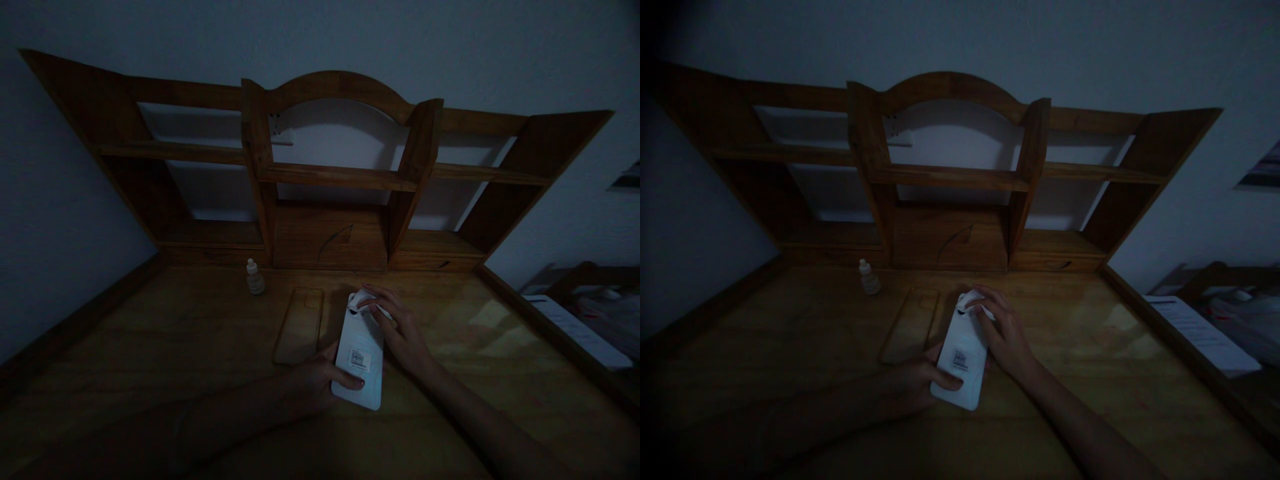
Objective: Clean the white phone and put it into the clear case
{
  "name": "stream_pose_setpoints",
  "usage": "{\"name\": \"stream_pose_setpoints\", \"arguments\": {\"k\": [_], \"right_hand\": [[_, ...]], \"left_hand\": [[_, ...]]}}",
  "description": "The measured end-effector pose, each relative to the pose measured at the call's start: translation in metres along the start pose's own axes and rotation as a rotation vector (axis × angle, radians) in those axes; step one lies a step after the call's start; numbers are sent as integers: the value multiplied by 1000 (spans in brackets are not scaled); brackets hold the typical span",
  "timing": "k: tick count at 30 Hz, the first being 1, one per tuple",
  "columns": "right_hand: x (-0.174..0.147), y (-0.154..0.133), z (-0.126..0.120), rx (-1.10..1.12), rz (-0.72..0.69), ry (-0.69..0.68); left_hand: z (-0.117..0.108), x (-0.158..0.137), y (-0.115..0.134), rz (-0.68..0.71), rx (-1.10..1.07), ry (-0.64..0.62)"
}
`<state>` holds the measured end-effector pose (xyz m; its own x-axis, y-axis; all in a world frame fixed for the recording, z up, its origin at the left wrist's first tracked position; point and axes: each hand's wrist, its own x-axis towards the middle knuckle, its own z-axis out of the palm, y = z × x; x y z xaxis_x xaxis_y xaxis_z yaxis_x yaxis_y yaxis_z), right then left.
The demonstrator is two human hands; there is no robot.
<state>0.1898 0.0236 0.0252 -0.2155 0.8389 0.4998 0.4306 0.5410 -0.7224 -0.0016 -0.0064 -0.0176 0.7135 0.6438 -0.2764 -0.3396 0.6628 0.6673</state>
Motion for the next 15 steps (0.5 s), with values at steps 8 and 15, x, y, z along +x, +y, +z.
{"name": "stream_pose_setpoints", "arguments": {"k": [8,15], "right_hand": [[0,8,-1,23,27,83],[2,10,-1,22,82,160]], "left_hand": [[-1,2,0,17,2,-16],[3,-3,3,16,8,-33]]}}
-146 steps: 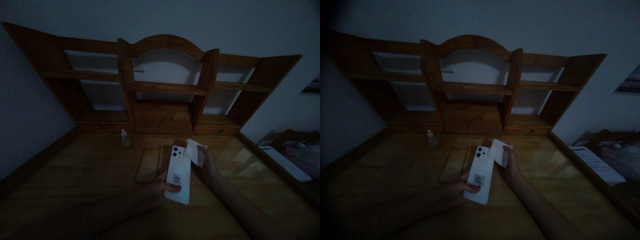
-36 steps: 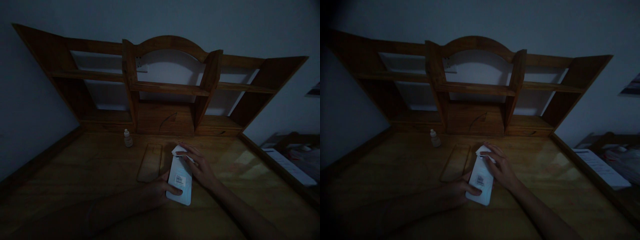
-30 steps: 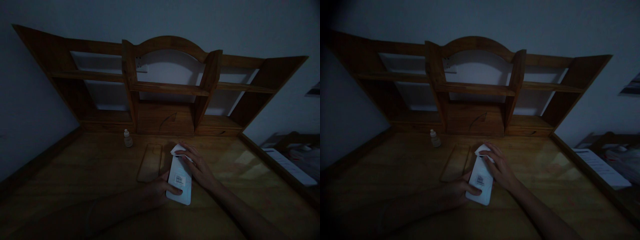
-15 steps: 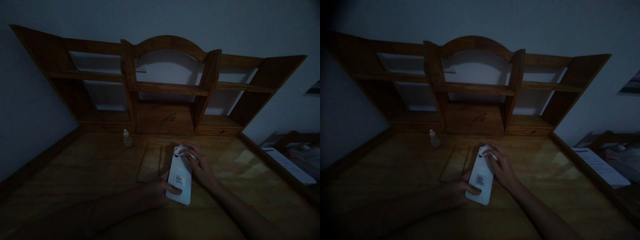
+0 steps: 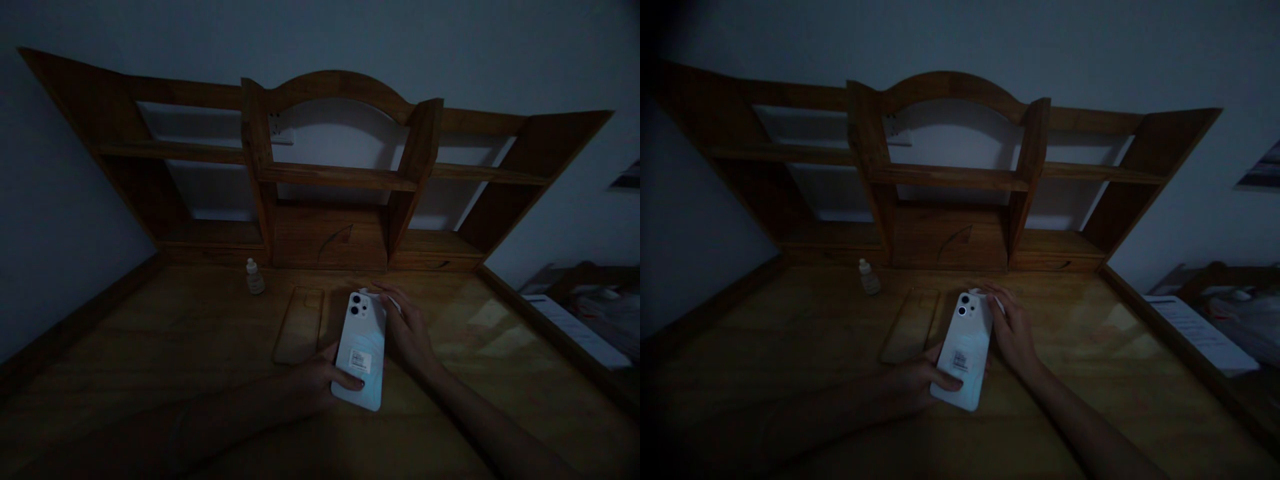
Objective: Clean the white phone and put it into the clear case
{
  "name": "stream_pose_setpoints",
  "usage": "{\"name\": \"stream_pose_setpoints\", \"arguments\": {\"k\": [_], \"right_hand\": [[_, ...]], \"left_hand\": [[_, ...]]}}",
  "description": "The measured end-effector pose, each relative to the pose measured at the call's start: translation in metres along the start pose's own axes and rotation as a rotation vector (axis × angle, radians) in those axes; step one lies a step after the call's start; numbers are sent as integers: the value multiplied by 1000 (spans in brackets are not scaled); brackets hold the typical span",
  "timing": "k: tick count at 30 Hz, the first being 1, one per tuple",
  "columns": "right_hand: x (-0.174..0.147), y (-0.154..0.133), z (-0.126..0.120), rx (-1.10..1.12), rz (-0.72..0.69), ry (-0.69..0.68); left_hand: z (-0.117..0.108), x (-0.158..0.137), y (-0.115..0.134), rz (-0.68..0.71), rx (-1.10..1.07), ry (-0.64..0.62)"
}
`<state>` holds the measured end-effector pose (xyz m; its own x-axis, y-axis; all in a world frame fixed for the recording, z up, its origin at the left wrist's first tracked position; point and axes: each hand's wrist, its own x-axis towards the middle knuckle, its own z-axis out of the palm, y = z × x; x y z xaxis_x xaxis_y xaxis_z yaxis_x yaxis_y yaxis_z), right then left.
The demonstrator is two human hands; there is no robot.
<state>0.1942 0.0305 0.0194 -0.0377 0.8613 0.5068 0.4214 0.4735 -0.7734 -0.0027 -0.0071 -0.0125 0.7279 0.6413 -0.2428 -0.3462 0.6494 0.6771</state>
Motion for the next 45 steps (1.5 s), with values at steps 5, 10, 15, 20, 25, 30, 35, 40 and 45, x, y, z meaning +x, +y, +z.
{"name": "stream_pose_setpoints", "arguments": {"k": [5,10,15,20,25,30,35,40,45], "right_hand": [[0,1,0,-24,-22,-28],[-1,3,-1,-71,-46,-84],[0,5,-3,-275,-182,-148],[0,4,-5,-501,-344,-206],[-3,-1,-3,-659,-417,-214],[-8,-5,1,-804,-460,-221],[-12,-12,5,-870,-416,-207],[-13,-13,7,-771,-377,-186],[-16,-9,6,-778,-417,-258]], "left_hand": [[-2,2,-2,-13,-4,27],[-2,2,-2,0,-8,2],[-1,2,-2,10,-3,-10],[-3,2,-3,-7,-33,46],[-6,3,-4,3,-29,14],[-5,3,-5,-11,-49,69],[-3,4,-5,10,-19,55],[-3,3,-4,-3,-4,72],[-2,2,-4,12,-14,78]]}}
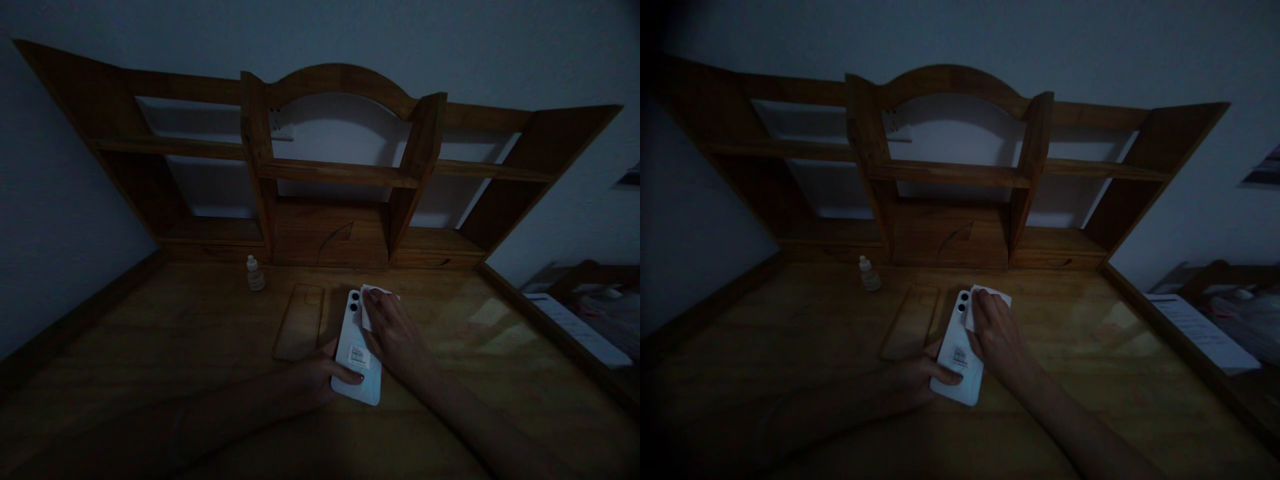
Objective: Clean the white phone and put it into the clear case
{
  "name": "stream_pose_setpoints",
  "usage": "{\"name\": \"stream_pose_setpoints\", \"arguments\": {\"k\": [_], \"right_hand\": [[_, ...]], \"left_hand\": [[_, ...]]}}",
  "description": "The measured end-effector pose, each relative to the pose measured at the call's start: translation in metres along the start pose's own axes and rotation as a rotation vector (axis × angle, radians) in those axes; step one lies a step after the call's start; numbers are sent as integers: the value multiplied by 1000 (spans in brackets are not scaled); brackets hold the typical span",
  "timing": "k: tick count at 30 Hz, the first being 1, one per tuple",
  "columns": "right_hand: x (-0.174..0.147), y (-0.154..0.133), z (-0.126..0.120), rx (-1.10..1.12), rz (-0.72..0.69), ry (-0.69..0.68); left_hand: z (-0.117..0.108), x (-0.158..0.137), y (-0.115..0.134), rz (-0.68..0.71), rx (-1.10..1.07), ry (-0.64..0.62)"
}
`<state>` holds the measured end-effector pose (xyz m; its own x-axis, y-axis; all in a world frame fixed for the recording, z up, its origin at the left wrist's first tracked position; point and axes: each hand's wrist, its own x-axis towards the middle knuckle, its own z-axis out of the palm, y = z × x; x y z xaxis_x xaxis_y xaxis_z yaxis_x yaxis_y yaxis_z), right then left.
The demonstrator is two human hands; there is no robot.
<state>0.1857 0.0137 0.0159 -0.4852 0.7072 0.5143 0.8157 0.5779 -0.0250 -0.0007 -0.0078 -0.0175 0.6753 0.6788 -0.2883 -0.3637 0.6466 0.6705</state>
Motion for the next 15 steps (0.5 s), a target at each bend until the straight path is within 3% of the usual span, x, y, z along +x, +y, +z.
{"name": "stream_pose_setpoints", "arguments": {"k": [15], "right_hand": [[2,-3,-3,-49,16,-30]], "left_hand": [[-2,3,-3,26,-4,-20]]}}
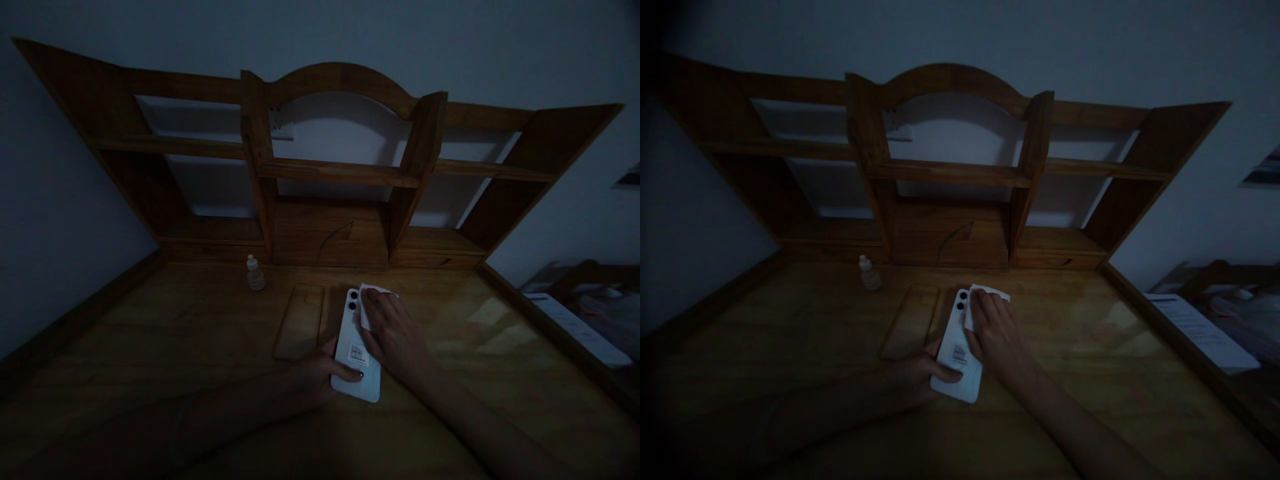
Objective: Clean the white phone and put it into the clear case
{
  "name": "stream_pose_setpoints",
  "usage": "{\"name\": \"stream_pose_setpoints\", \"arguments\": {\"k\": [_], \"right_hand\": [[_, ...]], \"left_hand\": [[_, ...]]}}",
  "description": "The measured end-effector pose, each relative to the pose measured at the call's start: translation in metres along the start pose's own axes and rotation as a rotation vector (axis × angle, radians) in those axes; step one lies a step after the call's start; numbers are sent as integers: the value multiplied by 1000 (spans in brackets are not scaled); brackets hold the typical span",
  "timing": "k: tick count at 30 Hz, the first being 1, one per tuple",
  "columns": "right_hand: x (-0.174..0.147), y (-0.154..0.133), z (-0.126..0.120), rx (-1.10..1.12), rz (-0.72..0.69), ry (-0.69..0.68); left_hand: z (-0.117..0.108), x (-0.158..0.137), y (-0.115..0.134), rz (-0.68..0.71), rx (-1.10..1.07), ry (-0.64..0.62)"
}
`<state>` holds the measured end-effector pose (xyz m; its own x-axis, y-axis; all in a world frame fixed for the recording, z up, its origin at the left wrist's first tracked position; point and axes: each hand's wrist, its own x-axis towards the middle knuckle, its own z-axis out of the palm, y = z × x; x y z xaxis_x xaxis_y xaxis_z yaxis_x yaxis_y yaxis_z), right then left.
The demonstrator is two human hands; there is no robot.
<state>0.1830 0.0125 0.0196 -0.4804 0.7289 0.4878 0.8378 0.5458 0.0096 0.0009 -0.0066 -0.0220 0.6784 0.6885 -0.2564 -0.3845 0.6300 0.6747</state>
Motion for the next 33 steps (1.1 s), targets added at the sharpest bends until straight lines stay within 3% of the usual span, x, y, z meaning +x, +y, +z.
{"name": "stream_pose_setpoints", "arguments": {"k": [12,18,33], "right_hand": [[-1,1,-2,-2,0,-13],[-1,1,0,-18,-14,-4],[-2,0,-1,-48,-13,-39]], "left_hand": [[1,0,0,-5,-35,9],[8,-3,5,-31,-21,83],[6,-1,3,-23,-53,63]]}}
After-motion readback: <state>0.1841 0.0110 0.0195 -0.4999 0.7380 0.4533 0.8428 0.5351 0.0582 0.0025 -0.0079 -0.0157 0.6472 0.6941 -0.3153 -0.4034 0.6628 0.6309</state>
